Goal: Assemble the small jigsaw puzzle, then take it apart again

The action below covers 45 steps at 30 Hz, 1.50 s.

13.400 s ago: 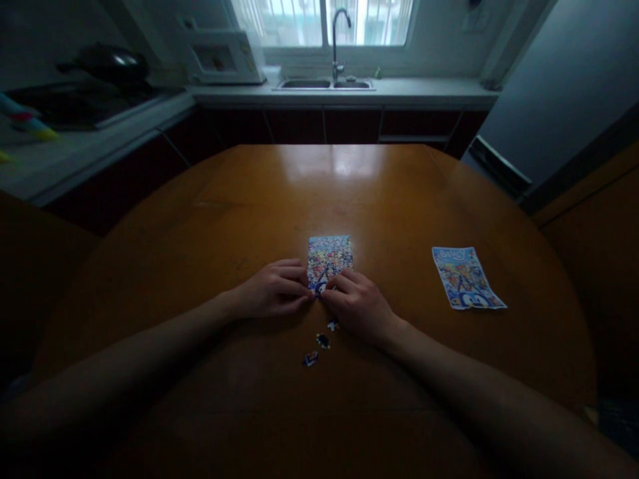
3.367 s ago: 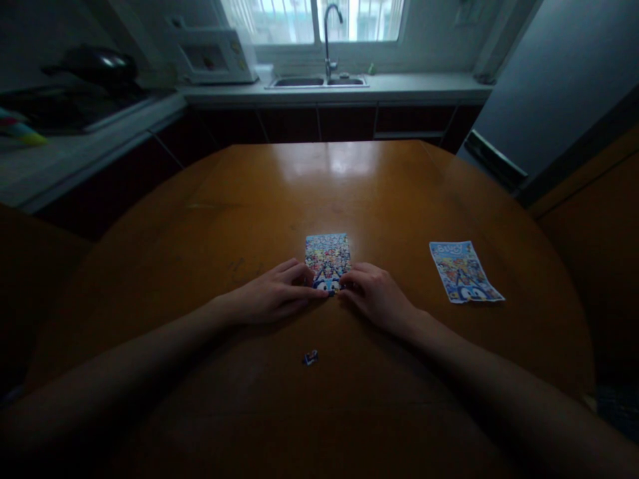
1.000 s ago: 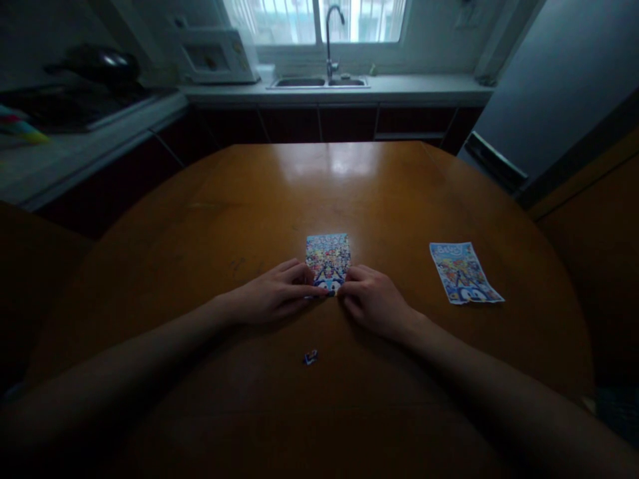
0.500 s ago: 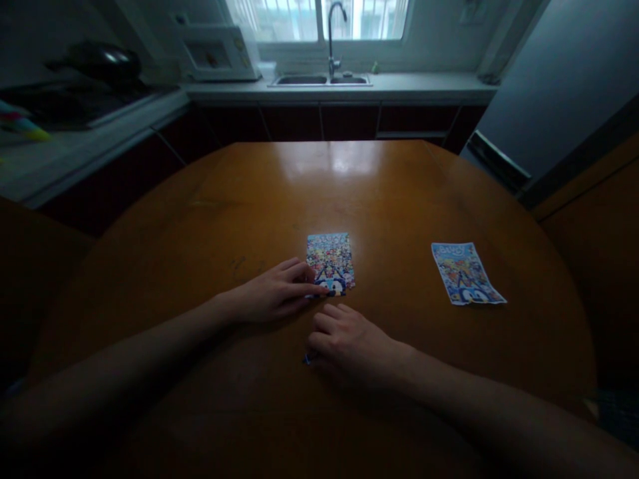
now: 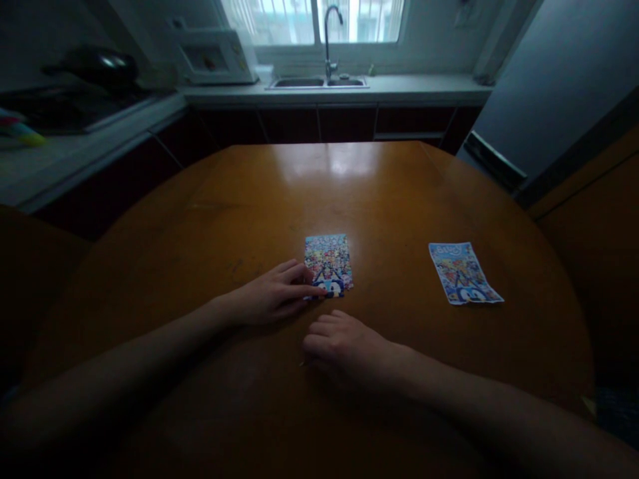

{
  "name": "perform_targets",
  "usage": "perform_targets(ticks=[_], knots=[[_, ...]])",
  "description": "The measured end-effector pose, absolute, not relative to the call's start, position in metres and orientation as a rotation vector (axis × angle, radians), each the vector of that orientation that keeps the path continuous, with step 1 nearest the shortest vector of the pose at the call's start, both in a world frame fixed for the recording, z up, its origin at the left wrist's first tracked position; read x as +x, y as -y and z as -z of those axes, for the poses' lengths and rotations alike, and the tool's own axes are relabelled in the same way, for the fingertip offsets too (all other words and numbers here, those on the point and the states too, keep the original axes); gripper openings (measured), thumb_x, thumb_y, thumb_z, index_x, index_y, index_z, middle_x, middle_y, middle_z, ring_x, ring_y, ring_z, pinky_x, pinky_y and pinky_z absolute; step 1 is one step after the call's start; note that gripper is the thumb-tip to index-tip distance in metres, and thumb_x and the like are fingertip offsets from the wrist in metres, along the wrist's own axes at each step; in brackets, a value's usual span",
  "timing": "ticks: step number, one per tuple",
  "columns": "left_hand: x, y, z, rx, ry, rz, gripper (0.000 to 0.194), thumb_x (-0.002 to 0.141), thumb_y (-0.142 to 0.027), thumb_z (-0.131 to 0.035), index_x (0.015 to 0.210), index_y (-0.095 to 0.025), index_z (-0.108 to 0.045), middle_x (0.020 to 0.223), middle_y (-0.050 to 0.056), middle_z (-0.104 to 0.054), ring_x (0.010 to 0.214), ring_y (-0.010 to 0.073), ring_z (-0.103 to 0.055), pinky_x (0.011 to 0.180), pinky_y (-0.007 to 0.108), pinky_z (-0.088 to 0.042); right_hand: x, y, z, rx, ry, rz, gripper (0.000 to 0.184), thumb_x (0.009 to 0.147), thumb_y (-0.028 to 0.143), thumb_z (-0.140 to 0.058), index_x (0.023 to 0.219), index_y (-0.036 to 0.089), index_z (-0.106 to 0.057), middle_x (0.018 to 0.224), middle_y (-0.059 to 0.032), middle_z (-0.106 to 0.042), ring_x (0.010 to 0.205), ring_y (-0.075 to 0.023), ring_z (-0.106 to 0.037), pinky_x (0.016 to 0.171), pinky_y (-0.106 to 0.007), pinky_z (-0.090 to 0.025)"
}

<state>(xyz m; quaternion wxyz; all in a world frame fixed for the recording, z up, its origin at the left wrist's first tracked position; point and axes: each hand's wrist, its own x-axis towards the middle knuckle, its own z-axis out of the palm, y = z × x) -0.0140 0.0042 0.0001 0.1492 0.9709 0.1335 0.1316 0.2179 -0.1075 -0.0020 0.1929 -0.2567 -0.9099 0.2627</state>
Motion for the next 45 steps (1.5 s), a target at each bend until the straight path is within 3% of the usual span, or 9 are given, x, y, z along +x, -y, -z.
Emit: perform_targets(ticks=[5, 9, 14, 21, 34, 45], knots=[[-0.014, -0.004, -0.001, 2.801, -0.397, -0.352, 0.038, 0.100, -0.028, -0.054, 0.137, -0.028, -0.061, 0.113, 0.011, -0.057, 0.107, 0.0248, -0.050, 0.098, 0.041, -0.049, 0.242, 0.089, -0.015, -1.006, 2.126, -0.916, 0.010, 0.093, 0.013, -0.057, 0.093, 0.017, -0.065, 0.088, -0.0046, -0.068, 0.079, -0.0156, -0.061, 0.073, -0.028, -0.049], [-0.013, -0.003, -0.004, 2.794, -0.407, -0.352, 0.038, 0.100, -0.027, -0.052, 0.137, -0.029, -0.061, 0.113, 0.011, -0.056, 0.107, 0.0250, -0.050, 0.099, 0.042, -0.049, 0.265, 0.068, -0.019, -1.306, 1.896, -0.981, 0.007, 0.090, 0.019, -0.064, 0.089, 0.018, -0.071, 0.084, -0.0034, -0.073, 0.079, -0.0174, -0.066, 0.074, -0.030, -0.051], [-0.012, -0.002, -0.007, 2.782, -0.407, -0.357, 0.036, 0.101, -0.029, -0.051, 0.135, -0.026, -0.063, 0.109, 0.011, -0.057, 0.102, 0.0242, -0.050, 0.093, 0.040, -0.051, 0.271, 0.058, -0.012, -1.417, 1.835, -1.021, 0.012, 0.089, 0.019, -0.065, 0.089, 0.018, -0.077, 0.087, -0.0065, -0.079, 0.080, -0.0203, -0.071, 0.076, -0.034, -0.054], [-0.012, -0.003, -0.005, 2.781, -0.403, -0.352, 0.037, 0.100, -0.027, -0.053, 0.136, -0.028, -0.063, 0.112, 0.012, -0.057, 0.108, 0.0253, -0.051, 0.098, 0.043, -0.050, 0.263, 0.061, -0.005, -1.464, 1.862, -0.971, 0.012, 0.088, 0.018, -0.068, 0.091, 0.019, -0.079, 0.089, -0.0061, -0.080, 0.081, -0.0203, -0.073, 0.077, -0.034, -0.054], [-0.013, -0.004, -0.003, 2.781, -0.388, -0.354, 0.038, 0.100, -0.027, -0.054, 0.137, -0.029, -0.061, 0.117, 0.012, -0.057, 0.110, 0.0259, -0.051, 0.099, 0.043, -0.049, 0.254, 0.063, -0.005, -1.513, 1.955, -0.826, 0.014, 0.087, 0.015, -0.065, 0.088, 0.020, -0.078, 0.087, -0.0053, -0.079, 0.077, -0.0187, -0.071, 0.072, -0.032, -0.051], [-0.014, -0.004, -0.003, 2.787, -0.400, -0.344, 0.039, 0.099, -0.027, -0.054, 0.138, -0.029, -0.060, 0.118, 0.012, -0.056, 0.110, 0.0254, -0.050, 0.100, 0.043, -0.049, 0.252, 0.063, -0.002, -1.619, 1.937, -0.777, 0.003, 0.085, 0.019, -0.067, 0.087, 0.019, -0.070, 0.073, -0.0015, -0.070, 0.062, -0.0141, -0.059, 0.058, -0.026, -0.042]])
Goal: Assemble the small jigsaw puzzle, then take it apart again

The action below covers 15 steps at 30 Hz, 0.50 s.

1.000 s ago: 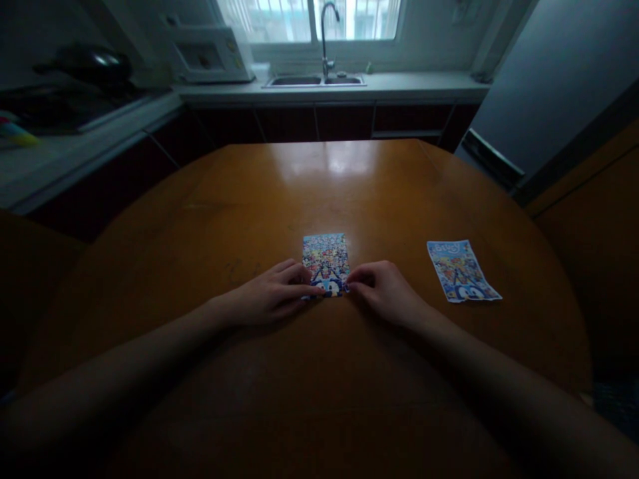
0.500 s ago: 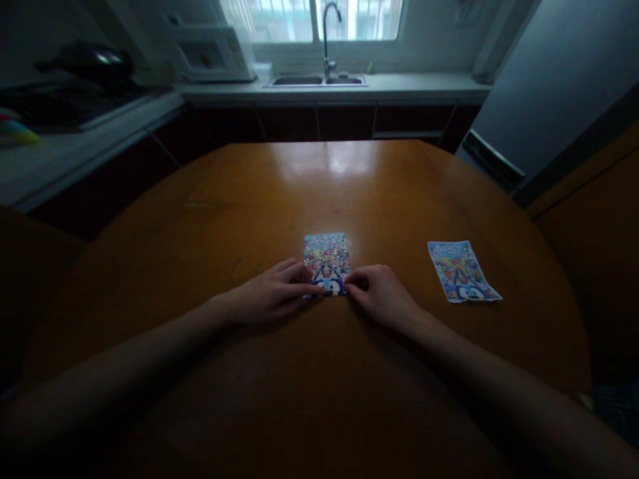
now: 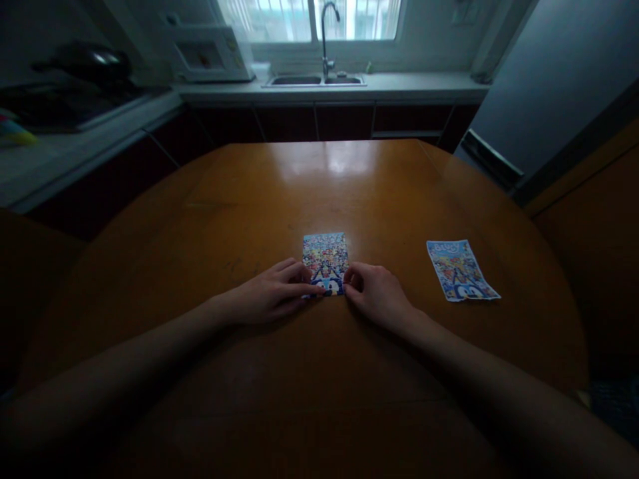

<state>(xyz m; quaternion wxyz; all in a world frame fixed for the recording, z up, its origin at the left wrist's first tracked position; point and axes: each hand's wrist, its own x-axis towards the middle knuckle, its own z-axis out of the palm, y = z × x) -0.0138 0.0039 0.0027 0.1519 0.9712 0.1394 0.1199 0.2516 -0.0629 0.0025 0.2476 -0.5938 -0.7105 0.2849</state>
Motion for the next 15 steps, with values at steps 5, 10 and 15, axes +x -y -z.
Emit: perform_targets(ticks=[5, 10, 15], knots=[[-0.014, -0.004, -0.003, 2.785, -0.400, -0.350, 0.037, 0.100, -0.027, -0.054, 0.136, -0.029, -0.061, 0.116, 0.011, -0.057, 0.108, 0.0248, -0.050, 0.099, 0.042, -0.049, 0.256, 0.061, 0.000, -1.550, 1.943, -0.823, 0.007, 0.088, 0.023, -0.065, 0.085, 0.019, -0.070, 0.073, -0.0019, -0.070, 0.064, -0.0145, -0.060, 0.060, -0.027, -0.043], [-0.014, -0.003, -0.003, 2.799, -0.404, -0.338, 0.037, 0.100, -0.028, -0.054, 0.137, -0.028, -0.061, 0.113, 0.011, -0.056, 0.106, 0.0237, -0.050, 0.097, 0.038, -0.049, 0.269, 0.058, -0.003, -1.491, 2.053, -0.672, 0.010, 0.089, 0.022, -0.063, 0.089, 0.019, -0.073, 0.082, -0.0046, -0.069, 0.071, -0.0162, -0.061, 0.065, -0.029, -0.046], [-0.014, -0.003, -0.003, 2.803, -0.410, -0.340, 0.038, 0.100, -0.028, -0.053, 0.137, -0.029, -0.060, 0.111, 0.010, -0.056, 0.105, 0.0241, -0.050, 0.097, 0.039, -0.049, 0.277, 0.057, -0.004, -1.266, 2.294, -0.653, 0.018, 0.093, 0.020, -0.061, 0.100, 0.023, -0.077, 0.098, -0.0063, -0.069, 0.083, -0.0166, -0.064, 0.075, -0.030, -0.049]])
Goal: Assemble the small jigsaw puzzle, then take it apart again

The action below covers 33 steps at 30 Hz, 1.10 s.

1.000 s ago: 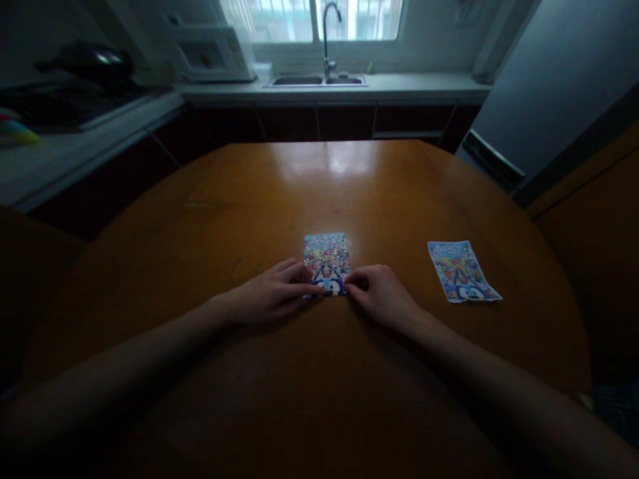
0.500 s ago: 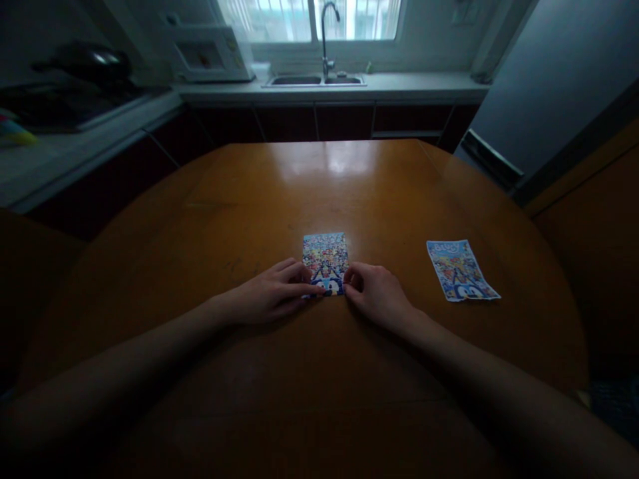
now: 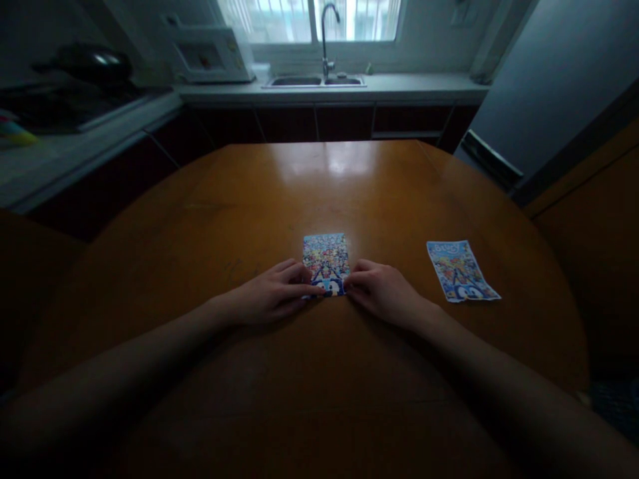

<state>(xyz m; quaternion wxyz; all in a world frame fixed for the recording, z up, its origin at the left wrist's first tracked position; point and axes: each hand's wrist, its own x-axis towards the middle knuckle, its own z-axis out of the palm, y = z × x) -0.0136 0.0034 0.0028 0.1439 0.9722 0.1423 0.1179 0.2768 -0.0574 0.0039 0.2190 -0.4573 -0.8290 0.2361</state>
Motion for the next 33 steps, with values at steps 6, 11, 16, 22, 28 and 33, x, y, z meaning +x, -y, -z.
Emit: perform_targets(ticks=[6, 11, 16, 22, 28, 33], knots=[[-0.013, -0.004, -0.004, 2.769, -0.397, -0.364, 0.038, 0.100, -0.027, -0.054, 0.137, -0.029, -0.061, 0.112, 0.011, -0.057, 0.107, 0.0250, -0.051, 0.099, 0.042, -0.049, 0.276, 0.058, -0.003, -1.186, 2.348, -0.636, 0.019, 0.095, 0.020, -0.061, 0.101, 0.024, -0.078, 0.100, -0.0057, -0.070, 0.086, -0.0169, -0.066, 0.077, -0.031, -0.051], [-0.013, -0.004, -0.003, 2.781, -0.399, -0.351, 0.038, 0.100, -0.027, -0.054, 0.137, -0.029, -0.061, 0.116, 0.011, -0.056, 0.109, 0.0249, -0.051, 0.100, 0.042, -0.049, 0.275, 0.058, -0.002, -1.192, 2.369, -0.600, 0.019, 0.094, 0.020, -0.060, 0.099, 0.024, -0.078, 0.099, -0.0053, -0.070, 0.086, -0.0169, -0.066, 0.076, -0.030, -0.051], [-0.013, -0.003, -0.004, 2.768, -0.404, -0.369, 0.037, 0.100, -0.028, -0.054, 0.136, -0.029, -0.062, 0.112, 0.011, -0.057, 0.106, 0.0245, -0.051, 0.098, 0.042, -0.049, 0.276, 0.058, -0.006, -1.242, 2.395, -0.543, 0.021, 0.095, 0.019, -0.057, 0.102, 0.022, -0.076, 0.098, -0.0066, -0.071, 0.084, -0.0173, -0.065, 0.076, -0.031, -0.050], [-0.014, -0.004, -0.004, 2.779, -0.401, -0.350, 0.037, 0.100, -0.028, -0.053, 0.137, -0.029, -0.061, 0.112, 0.011, -0.057, 0.105, 0.0247, -0.050, 0.096, 0.041, -0.050, 0.280, 0.057, -0.009, -1.226, 2.456, -0.517, 0.027, 0.092, 0.012, -0.054, 0.100, 0.023, -0.078, 0.095, -0.0065, -0.071, 0.081, -0.0178, -0.065, 0.073, -0.030, -0.047], [-0.013, -0.004, -0.003, 2.773, -0.399, -0.371, 0.037, 0.100, -0.028, -0.054, 0.136, -0.030, -0.062, 0.109, 0.010, -0.057, 0.102, 0.0235, -0.051, 0.095, 0.039, -0.049, 0.278, 0.057, -0.011, -1.187, 2.446, -0.583, 0.029, 0.089, 0.009, -0.055, 0.094, 0.024, -0.080, 0.095, -0.0055, -0.072, 0.080, -0.0170, -0.065, 0.072, -0.028, -0.047], [-0.014, -0.004, -0.003, 2.775, -0.399, -0.368, 0.037, 0.100, -0.027, -0.054, 0.136, -0.030, -0.061, 0.112, 0.010, -0.057, 0.104, 0.0239, -0.051, 0.095, 0.039, -0.049, 0.278, 0.056, -0.011, -1.232, 2.401, -0.635, 0.032, 0.089, 0.007, -0.054, 0.099, 0.023, -0.079, 0.095, -0.0057, -0.073, 0.080, -0.0167, -0.066, 0.075, -0.029, -0.049]])
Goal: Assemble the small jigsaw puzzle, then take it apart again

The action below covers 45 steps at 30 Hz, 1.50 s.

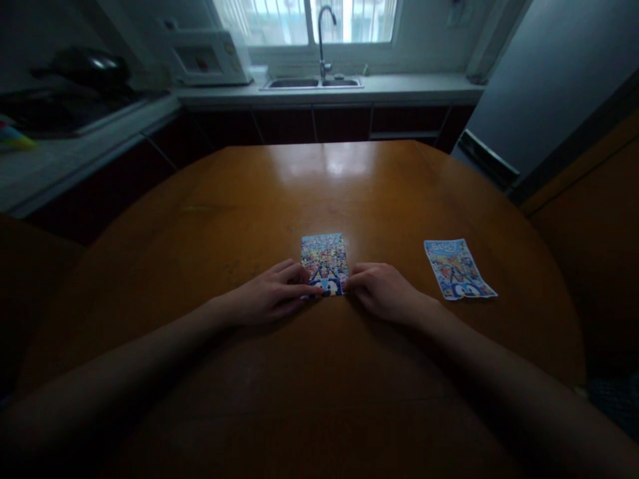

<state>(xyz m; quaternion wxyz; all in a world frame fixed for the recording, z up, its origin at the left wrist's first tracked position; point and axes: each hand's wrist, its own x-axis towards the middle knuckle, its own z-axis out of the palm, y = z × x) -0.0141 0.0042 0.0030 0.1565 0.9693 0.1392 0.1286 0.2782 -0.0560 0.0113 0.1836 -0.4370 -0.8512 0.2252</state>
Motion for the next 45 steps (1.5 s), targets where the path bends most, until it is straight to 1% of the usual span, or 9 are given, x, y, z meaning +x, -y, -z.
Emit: perform_targets(ticks=[3, 8, 14, 23, 27, 30, 34, 40, 45], knots=[[-0.015, -0.004, -0.002, 2.808, -0.397, -0.345, 0.038, 0.100, -0.028, -0.053, 0.138, -0.030, -0.060, 0.113, 0.011, -0.056, 0.103, 0.0242, -0.050, 0.093, 0.039, -0.050, 0.279, 0.056, -0.008, -1.235, 2.372, -0.637, 0.033, 0.092, 0.010, -0.052, 0.106, 0.023, -0.078, 0.097, -0.0062, -0.073, 0.083, -0.0168, -0.066, 0.076, -0.029, -0.050], [-0.014, -0.004, -0.001, 2.859, -0.383, -0.345, 0.038, 0.101, -0.028, -0.052, 0.139, -0.029, -0.059, 0.111, 0.011, -0.056, 0.099, 0.0234, -0.048, 0.091, 0.037, -0.049, 0.275, 0.057, -0.006, -1.219, 2.440, -0.549, 0.029, 0.093, 0.013, -0.053, 0.100, 0.023, -0.079, 0.097, -0.0067, -0.072, 0.085, -0.0184, -0.067, 0.075, -0.031, -0.050], [-0.015, -0.003, -0.001, 2.857, -0.391, -0.371, 0.039, 0.100, -0.028, -0.053, 0.139, -0.029, -0.058, 0.111, 0.010, -0.056, 0.100, 0.0236, -0.047, 0.092, 0.037, -0.049, 0.271, 0.058, -0.007, -1.158, 2.450, -0.511, 0.030, 0.096, 0.015, -0.051, 0.104, 0.024, -0.078, 0.099, -0.0060, -0.072, 0.084, -0.0164, -0.067, 0.074, -0.028, -0.049], [-0.015, -0.002, -0.001, 2.842, -0.416, -0.329, 0.038, 0.102, -0.030, -0.051, 0.139, -0.029, -0.059, 0.114, 0.011, -0.056, 0.106, 0.0246, -0.050, 0.099, 0.040, -0.048, 0.271, 0.058, -0.005, -1.120, 2.442, -0.467, 0.027, 0.095, 0.013, -0.052, 0.100, 0.021, -0.078, 0.096, -0.0062, -0.071, 0.080, -0.0153, -0.066, 0.071, -0.026, -0.048], [-0.015, -0.002, -0.001, 2.833, -0.440, -0.328, 0.039, 0.102, -0.030, -0.051, 0.140, -0.029, -0.057, 0.118, 0.011, -0.056, 0.107, 0.0251, -0.050, 0.100, 0.042, -0.048, 0.273, 0.057, -0.003, -1.090, 2.432, -0.457, 0.028, 0.093, 0.010, -0.052, 0.100, 0.021, -0.077, 0.095, -0.0059, -0.071, 0.082, -0.0159, -0.066, 0.073, -0.027, -0.049], [-0.016, -0.003, 0.000, 2.826, -0.431, -0.326, 0.038, 0.101, -0.030, -0.052, 0.139, -0.031, -0.058, 0.115, 0.010, -0.056, 0.104, 0.0242, -0.050, 0.097, 0.040, -0.049, 0.275, 0.056, -0.002, -1.096, 2.445, -0.463, 0.028, 0.092, 0.008, -0.051, 0.097, 0.020, -0.076, 0.095, -0.0060, -0.071, 0.081, -0.0160, -0.066, 0.072, -0.028, -0.049], [-0.016, -0.003, 0.000, 2.806, -0.437, -0.326, 0.039, 0.101, -0.030, -0.052, 0.140, -0.029, -0.057, 0.120, 0.011, -0.056, 0.110, 0.0255, -0.050, 0.102, 0.043, -0.047, 0.275, 0.056, -0.002, -1.081, 2.440, -0.469, 0.030, 0.091, 0.006, -0.050, 0.097, 0.020, -0.076, 0.096, -0.0056, -0.071, 0.082, -0.0158, -0.066, 0.074, -0.028, -0.049], [-0.015, -0.004, 0.000, 2.808, -0.412, -0.346, 0.036, 0.102, -0.031, -0.051, 0.137, -0.031, -0.060, 0.114, 0.010, -0.056, 0.106, 0.0244, -0.050, 0.098, 0.041, -0.049, 0.272, 0.058, -0.002, -1.086, 2.471, -0.416, 0.029, 0.096, 0.014, -0.051, 0.108, 0.023, -0.076, 0.098, -0.0059, -0.071, 0.081, -0.0158, -0.064, 0.070, -0.028, -0.047], [-0.015, -0.004, 0.000, 2.831, -0.401, -0.346, 0.036, 0.102, -0.031, -0.052, 0.136, -0.031, -0.061, 0.110, 0.010, -0.056, 0.101, 0.0235, -0.049, 0.093, 0.039, -0.050, 0.270, 0.058, 0.001, -1.129, 2.501, -0.416, 0.030, 0.097, 0.016, -0.052, 0.108, 0.026, -0.078, 0.094, -0.0052, -0.072, 0.079, -0.0162, -0.065, 0.068, -0.028, -0.046]])
